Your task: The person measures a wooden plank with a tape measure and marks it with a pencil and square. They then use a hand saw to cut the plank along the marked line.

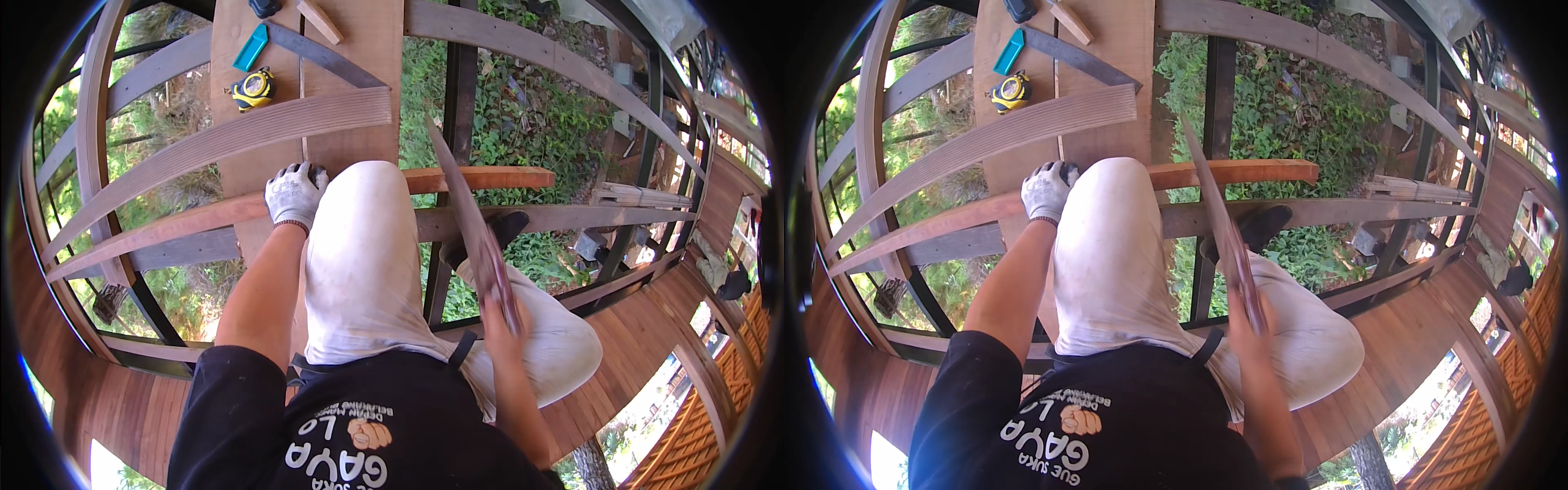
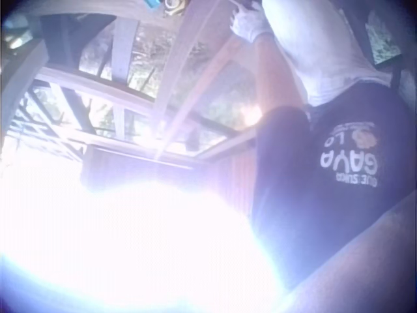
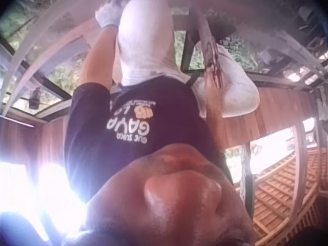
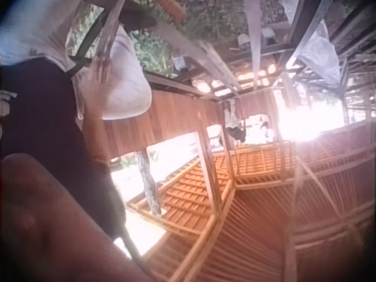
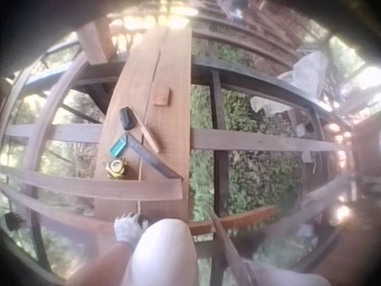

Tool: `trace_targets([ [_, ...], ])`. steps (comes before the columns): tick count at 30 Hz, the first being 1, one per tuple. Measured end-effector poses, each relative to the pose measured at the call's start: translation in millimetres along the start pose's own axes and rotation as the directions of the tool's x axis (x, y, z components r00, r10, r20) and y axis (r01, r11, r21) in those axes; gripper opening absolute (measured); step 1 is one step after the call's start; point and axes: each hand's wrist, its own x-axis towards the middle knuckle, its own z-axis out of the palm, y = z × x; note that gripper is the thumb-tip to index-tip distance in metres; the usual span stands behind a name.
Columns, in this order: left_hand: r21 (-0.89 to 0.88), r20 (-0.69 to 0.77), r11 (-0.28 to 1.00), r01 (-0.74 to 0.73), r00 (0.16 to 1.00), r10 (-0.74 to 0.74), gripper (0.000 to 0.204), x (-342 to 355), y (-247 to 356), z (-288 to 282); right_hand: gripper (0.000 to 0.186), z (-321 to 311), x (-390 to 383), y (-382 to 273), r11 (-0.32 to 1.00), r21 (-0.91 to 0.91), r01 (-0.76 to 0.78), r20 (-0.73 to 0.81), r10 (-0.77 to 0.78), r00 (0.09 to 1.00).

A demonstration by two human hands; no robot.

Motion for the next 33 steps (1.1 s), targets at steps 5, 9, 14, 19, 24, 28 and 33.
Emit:
trace_targets([
  [5,0.002,-0.019,1.0,0.001,1.0,-0.001,0.038,-2.4,-12.8,9.2,0.013,2.0,-0.4,-7.9,0.99,0.126,-0.063,0.005,0.062,0.998],
  [9,-0.01,-0.004,1.0,0.027,1.0,-0.027,0.038,-2.6,-22.4,2.9,0.02,-32.4,-73.0,-8.0,0.999,-0.025,-0.028,-0.014,0.027,1.0],
  [14,0.045,-0.008,0.998,-0.039,0.999,0.039,0.041,7.7,-17.0,15.4,0.013,27.6,24.1,-1.0,0.989,0.143,-0.046,0.036,0.041,0.999],
  [19,-0.147,-0.059,0.968,-0.206,0.978,0.199,0.04,51.9,3.1,34.9,0.019,8.1,14.5,-51.9,0.947,0.086,0.309,-0.115,-0.299,0.947],
  [24,-0.428,0.008,0.894,-0.136,0.988,0.154,0.039,72.5,-21.8,36.0,0.011,-58.2,-9.0,-62.5,0.776,0.341,0.531,-0.196,-0.494,0.847],
  [28,-0.877,0.347,0.438,0.199,0.892,0.289,0.038,73.7,-26.0,13.8,0.014,-86.0,-28.9,-42.7,0.786,0.275,0.553,-0.41,-0.424,0.807],
  [33,-0.486,0.45,0.838,-0.247,0.751,0.483,0.033,-37.6,188.5,-117.5,0.026,-78.9,-42.9,-50.2,0.84,0.509,0.189,-0.6,0.188,0.778],
])
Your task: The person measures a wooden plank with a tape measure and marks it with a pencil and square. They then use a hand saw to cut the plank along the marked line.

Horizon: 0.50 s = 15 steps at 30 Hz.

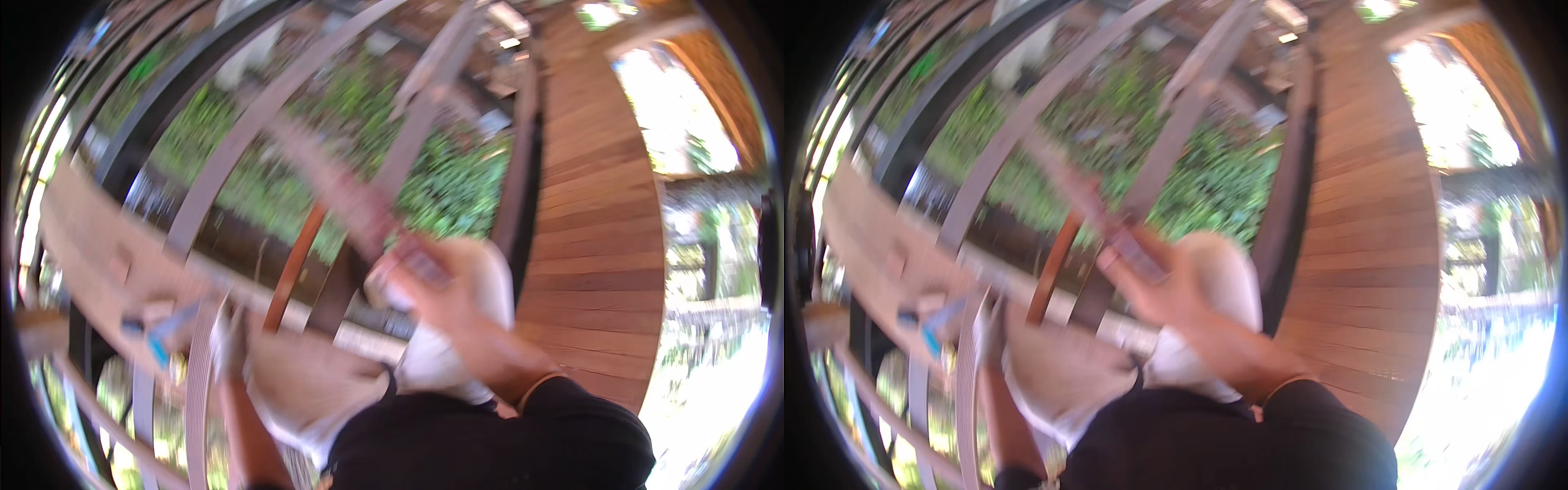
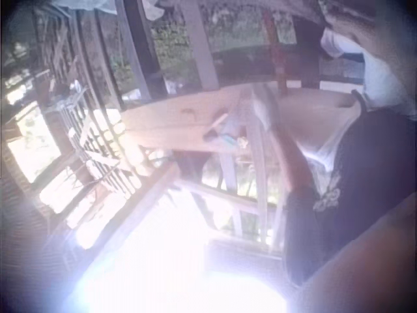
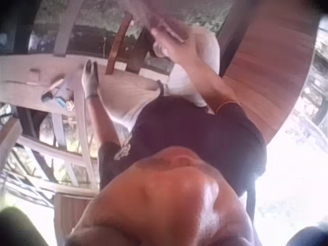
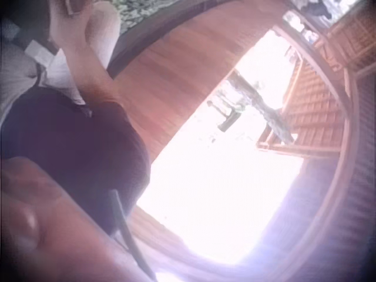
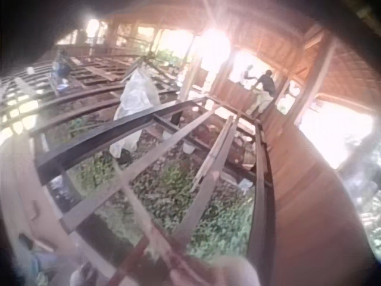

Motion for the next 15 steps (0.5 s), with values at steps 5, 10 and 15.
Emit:
trace_targets([
  [5,0.744,-0.188,0.667,0.031,0.968,0.165,0.094,63.3,-47.7,127.2,0.012,-6.9,5.2,14.8,0.833,0.549,0.066,-0.019,-0.067,0.998],
  [10,0.824,0.342,0.436,-0.363,0.931,0.128,0.085,50.3,-80.4,213.6,0.007,8.1,5.5,8.4,0.811,0.585,0.029,0.028,-0.056,0.998],
  [15,0.578,0.54,0.655,-0.486,0.83,0.139,0.054,7.8,-25.6,212.3,0.006,-13.7,2.2,15.9,0.906,0.422,0.04,0.117,-0.098,0.988],
])
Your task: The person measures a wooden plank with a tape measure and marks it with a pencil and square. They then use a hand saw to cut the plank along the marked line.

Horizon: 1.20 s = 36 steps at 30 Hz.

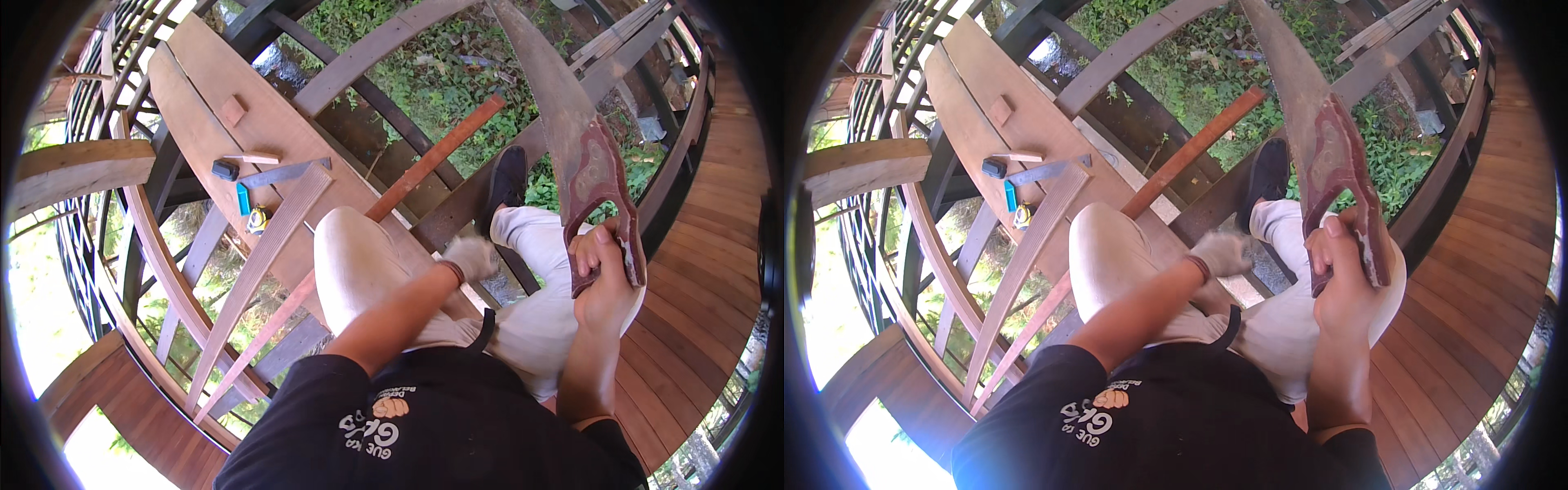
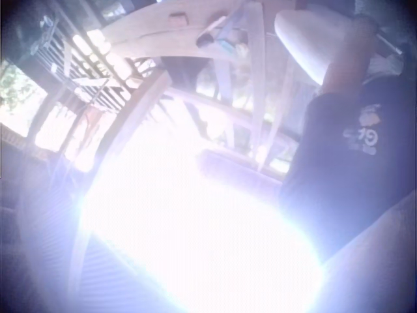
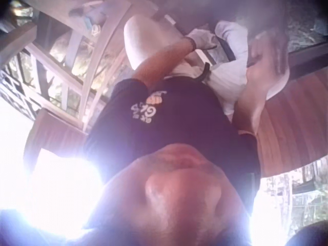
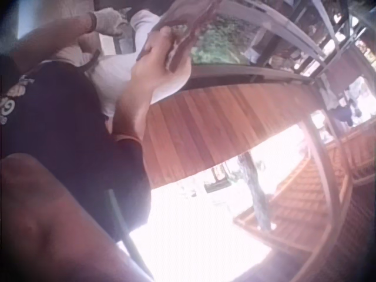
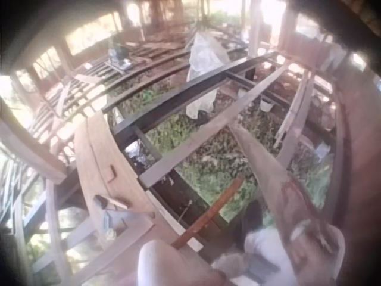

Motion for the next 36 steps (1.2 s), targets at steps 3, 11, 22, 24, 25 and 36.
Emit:
trace_targets([
  [3,-0.147,-0.507,0.989,0.0,0.858,-0.076,0.042,-38.7,-40.6,-73.5,0.008,-4.9,-6.6,4.7,0.969,-0.247,0.017,0.101,0.009,0.995],
  [11,-0.546,-0.595,0.803,0.24,0.564,-0.573,0.047,-216.6,-276.5,-17.7,0.016,-3.9,-32.0,53.0,0.873,-0.486,-0.021,0.394,0.24,0.887],
  [22,-0.434,-0.571,0.797,0.419,0.556,-0.603,0.041,-115.4,-348.7,124.1,0.018,9.2,-35.5,72.2,0.819,-0.573,0.043,0.371,0.212,0.904],
  [24,-0.441,-0.583,0.794,0.418,0.54,-0.608,0.038,-109.5,-356.1,126.8,0.017,9.5,-48.3,84.0,0.825,-0.564,0.012,0.331,0.213,0.919],
  [25,-0.447,-0.592,0.793,0.414,0.527,-0.61,0.037,-108.9,-357.8,128.4,0.017,10.1,-52.3,84.9,0.829,-0.559,-0.001,0.315,0.213,0.925],
  [36,-0.314,-0.472,0.802,0.508,0.65,-0.596,0.032,-133.4,-354.8,67.8,0.016,29.5,-47.6,115.7,0.831,-0.553,-0.057,0.382,0.313,0.87],
])
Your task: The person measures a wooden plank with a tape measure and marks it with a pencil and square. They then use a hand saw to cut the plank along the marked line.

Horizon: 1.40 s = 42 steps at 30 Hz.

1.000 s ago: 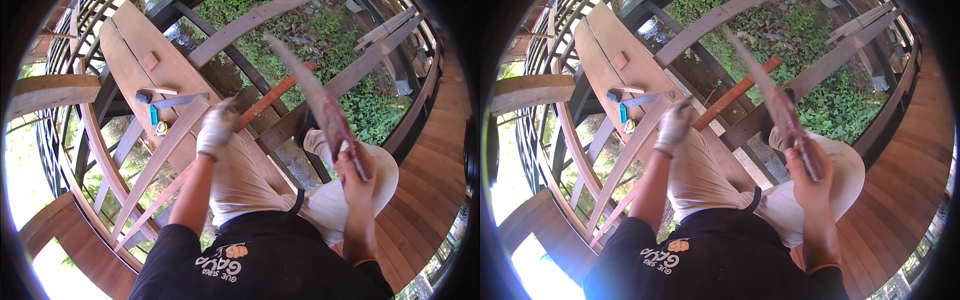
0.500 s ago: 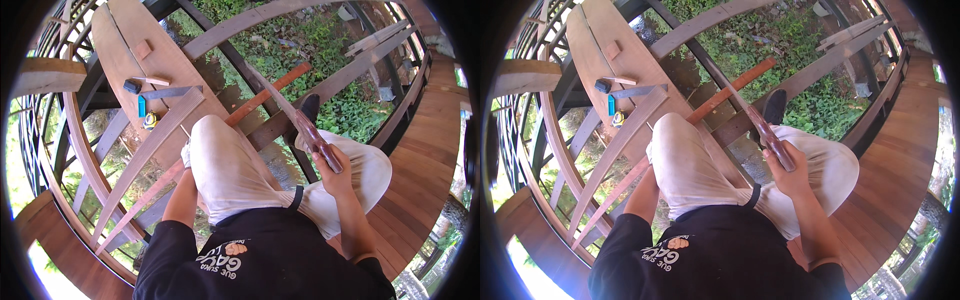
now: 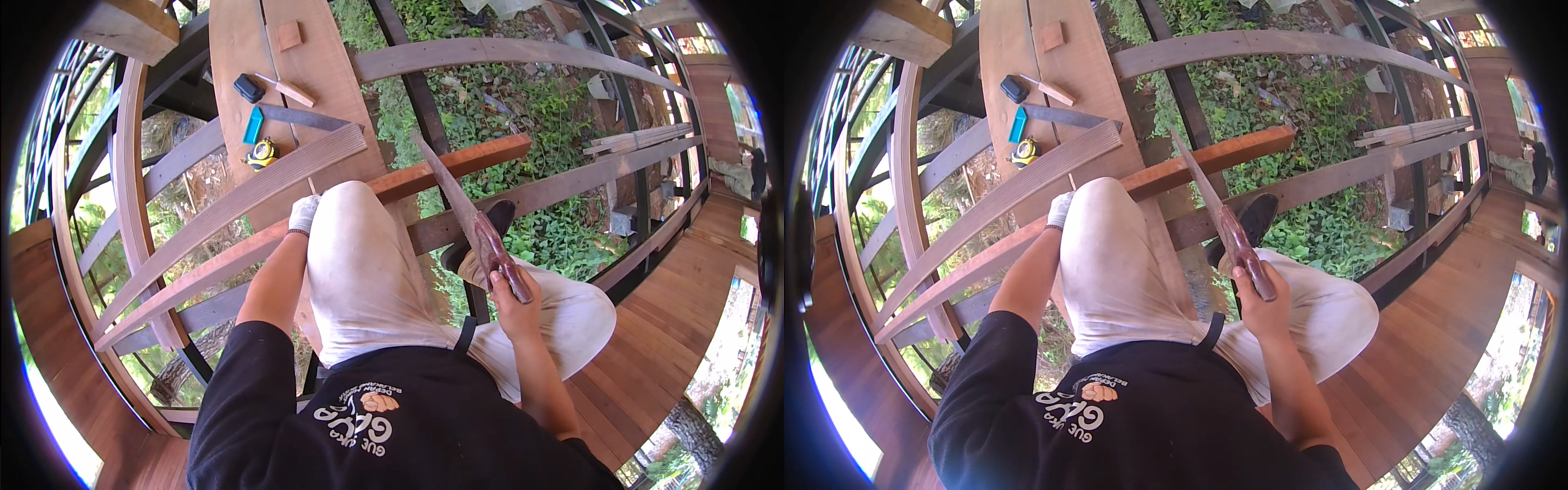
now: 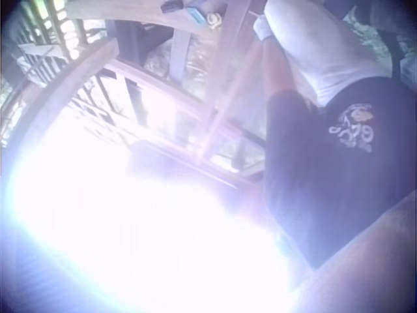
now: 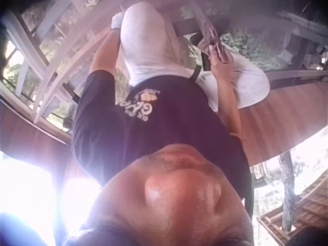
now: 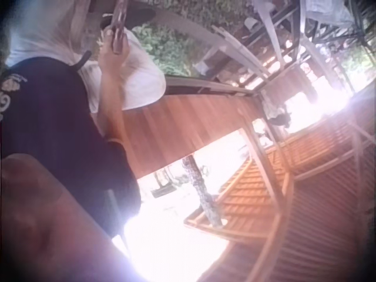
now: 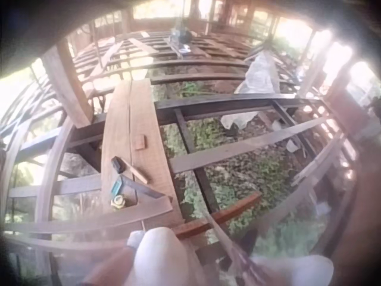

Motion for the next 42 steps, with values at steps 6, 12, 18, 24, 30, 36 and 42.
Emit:
trace_targets([
  [6,0.044,0.109,0.999,0.002,0.994,-0.006,0.031,-8.7,25.5,-15.3,0.018,-8.3,1.5,0.6,0.999,-0.015,-0.043,-0.002,0.043,0.999],
  [12,0.054,0.161,0.998,0.011,0.987,-0.02,0.033,-7.3,35.1,-26.0,0.016,-42.5,-29.7,-7.6,0.993,-0.092,-0.07,0.035,0.073,0.997],
  [18,0.11,0.159,0.994,0.005,0.987,-0.023,0.034,-14.5,37.6,-23.4,0.016,-20.3,0.9,-7.6,0.993,-0.119,0.009,0.034,-0.005,0.999],
  [24,0.073,0.13,0.997,0.025,0.991,-0.034,0.031,-18.1,24.2,-13.3,0.019,-20.4,-5.5,-2.2,0.982,-0.189,-0.018,0.043,0.026,0.999],
  [30,0.096,0.04,0.995,0.027,0.999,-0.031,0.03,-26.4,30.1,-11.2,0.02,-33.4,-11.6,11.5,0.979,-0.203,-0.021,0.064,0.035,0.997],
  [36,-0.019,0.131,1.0,-0.019,0.991,0.022,0.028,-22.0,37.6,-24.7,0.017,5.3,36.7,29.3,0.994,-0.09,0.061,0.059,-0.056,0.997],
  [42,0.02,0.057,0.999,0.039,0.998,-0.04,0.03,-23.7,14.2,18.3,0.019,-42.1,-33.5,13.4,0.985,-0.172,-0.029,0.075,0.043,0.996],
])
